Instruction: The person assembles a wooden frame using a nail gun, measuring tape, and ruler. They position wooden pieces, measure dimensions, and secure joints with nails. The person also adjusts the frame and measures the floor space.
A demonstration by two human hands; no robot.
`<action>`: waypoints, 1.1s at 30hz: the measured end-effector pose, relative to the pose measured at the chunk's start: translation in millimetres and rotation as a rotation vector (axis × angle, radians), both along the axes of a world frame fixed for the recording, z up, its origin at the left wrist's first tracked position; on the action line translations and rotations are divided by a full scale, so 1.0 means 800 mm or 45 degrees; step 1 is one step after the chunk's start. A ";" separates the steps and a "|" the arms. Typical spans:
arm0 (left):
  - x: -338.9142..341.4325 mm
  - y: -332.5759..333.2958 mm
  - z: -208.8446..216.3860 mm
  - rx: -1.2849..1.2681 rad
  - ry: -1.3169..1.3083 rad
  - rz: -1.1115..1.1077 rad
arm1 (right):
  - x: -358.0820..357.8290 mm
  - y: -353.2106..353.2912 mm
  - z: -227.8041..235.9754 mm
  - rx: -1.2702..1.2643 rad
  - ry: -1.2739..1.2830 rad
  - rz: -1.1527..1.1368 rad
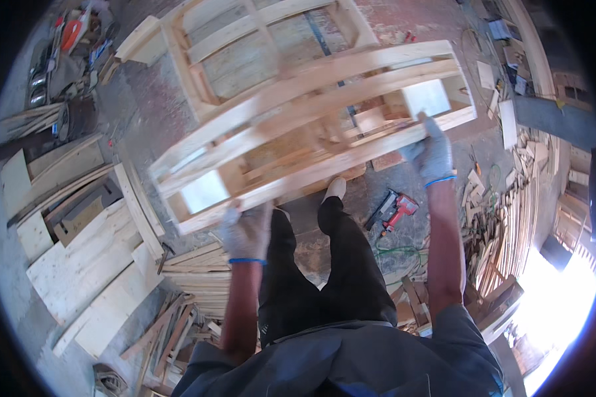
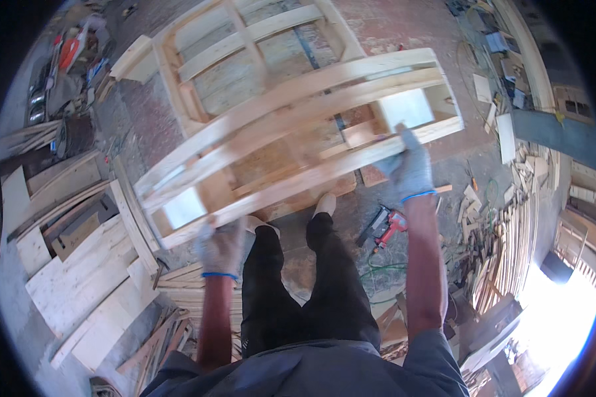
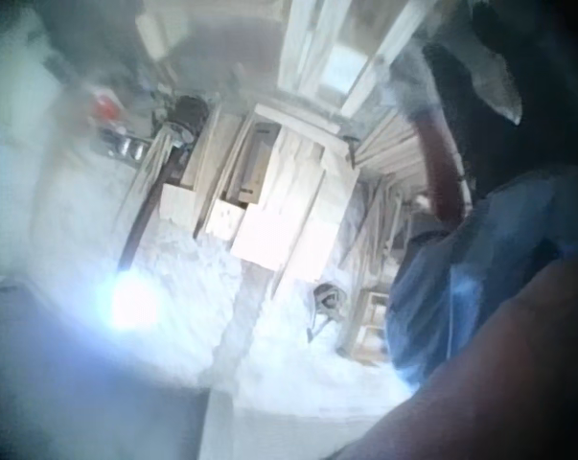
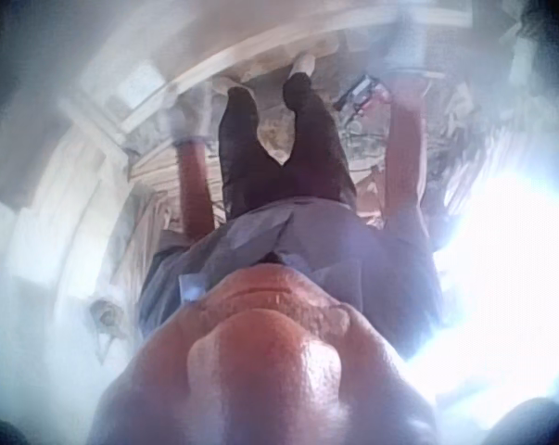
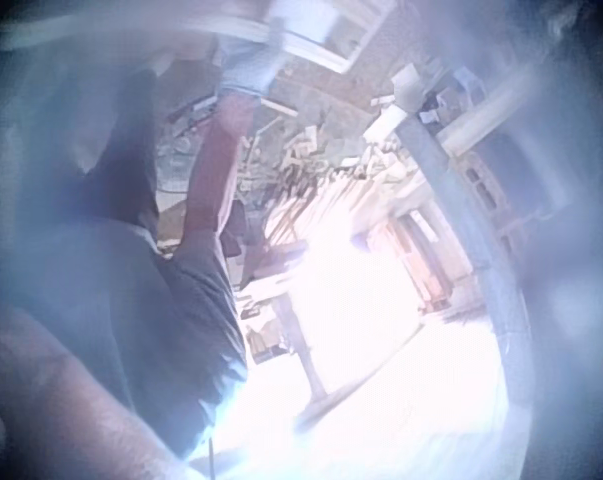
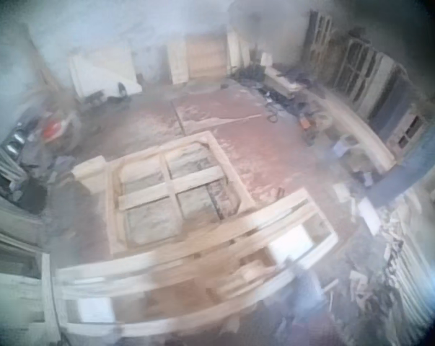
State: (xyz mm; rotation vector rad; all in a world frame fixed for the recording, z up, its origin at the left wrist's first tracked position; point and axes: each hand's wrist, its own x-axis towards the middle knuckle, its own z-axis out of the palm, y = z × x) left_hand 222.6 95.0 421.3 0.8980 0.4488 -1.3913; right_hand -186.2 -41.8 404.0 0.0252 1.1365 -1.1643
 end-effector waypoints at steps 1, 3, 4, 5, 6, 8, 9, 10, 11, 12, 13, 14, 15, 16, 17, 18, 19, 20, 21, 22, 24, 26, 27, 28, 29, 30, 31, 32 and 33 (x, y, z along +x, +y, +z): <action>-0.034 0.001 -0.007 0.017 0.086 -0.003 | -0.033 -0.005 -0.021 -0.034 0.111 -0.002; -0.088 0.004 -0.038 0.135 0.395 -0.095 | -0.082 0.009 -0.071 -0.079 0.286 -0.027; -0.105 0.007 -0.047 0.198 0.471 -0.153 | -0.100 0.015 -0.088 -0.111 0.340 -0.032; -0.113 0.025 -0.070 0.148 0.193 -0.484 | -0.117 0.024 -0.108 -0.085 0.322 -0.045; -0.120 0.027 -0.064 0.158 0.140 -0.636 | -0.122 0.036 -0.122 -0.054 0.304 -0.059; -0.109 0.008 -0.029 0.174 0.054 -1.111 | -0.095 0.048 -0.119 -0.040 0.287 -0.064; -0.096 -0.001 -0.011 -0.007 -0.443 -1.281 | -0.077 0.054 -0.119 -0.031 0.279 -0.067; -0.077 -0.014 0.005 -0.206 -0.944 -1.443 | -0.054 0.061 -0.116 0.032 0.315 -0.080; -0.058 -0.021 0.014 -0.408 -1.437 -1.576 | -0.029 0.076 -0.109 0.107 0.363 -0.091; -0.032 -0.031 0.006 -0.438 -1.818 -1.446 | -0.001 0.087 -0.104 0.181 0.399 -0.098; -0.001 -0.052 -0.008 -0.478 -2.185 -1.278 | 0.024 0.090 -0.090 0.175 0.439 -0.150; 0.023 -0.088 0.004 -0.468 -2.479 -1.187 | 0.045 0.092 -0.072 0.175 0.476 -0.212; 0.046 -0.115 0.014 -0.306 -2.588 -1.327 | 0.061 0.093 -0.061 0.171 0.516 -0.276; 0.072 -0.136 -0.002 -0.307 -2.727 -1.287 | 0.075 0.094 -0.064 0.166 0.512 -0.264; 0.095 -0.152 -0.021 -0.302 -2.864 -1.252 | 0.088 0.099 -0.068 0.169 0.505 -0.252; 0.111 -0.164 -0.034 -0.292 -2.805 -1.501 | 0.100 0.104 -0.073 0.171 0.504 -0.245; 0.124 -0.178 -0.046 -0.288 -2.734 -1.741 | 0.115 0.110 -0.083 0.213 0.487 -0.261; 0.139 -0.184 -0.059 -0.273 -2.645 -1.978 | 0.133 0.114 -0.087 0.197 0.487 -0.230; 0.151 -0.183 -0.077 -0.376 -2.713 -2.024 | 0.152 0.117 -0.093 0.181 0.487 -0.199; 0.160 -0.179 -0.103 -0.479 -2.781 -2.062 | 0.173 0.116 -0.096 0.161 0.486 -0.163; 0.153 -0.178 -0.118 -0.483 -2.749 -2.112 | 0.195 0.111 -0.105 0.193 0.669 -0.215; 0.131 -0.183 -0.107 -0.279 -2.550 -2.128 | 0.198 0.107 -0.128 0.230 0.895 -0.245; 0.131 -0.178 -0.111 -0.290 -2.667 -2.035 | 0.205 0.103 -0.134 0.174 1.068 -0.326; 0.127 -0.172 -0.115 -0.300 -2.776 -1.931 | 0.204 0.103 -0.141 0.178 1.074 -0.329; 0.126 -0.166 -0.119 -0.309 -2.881 -1.821 | 0.202 0.103 -0.148 0.181 1.081 -0.332; 0.127 -0.163 -0.122 -0.338 -2.907 -1.846 | 0.199 0.105 -0.153 0.184 1.089 -0.333; 0.129 -0.166 -0.121 -0.367 -2.936 -1.869 | 0.197 0.101 -0.152 0.197 1.131 -0.272; 0.130 -0.165 -0.120 -0.394 -2.964 -1.891 | 0.196 0.104 -0.151 0.197 1.140 -0.290; 0.128 -0.154 -0.123 -0.361 -2.966 -1.832 | 0.198 0.109 -0.150 0.196 1.149 -0.308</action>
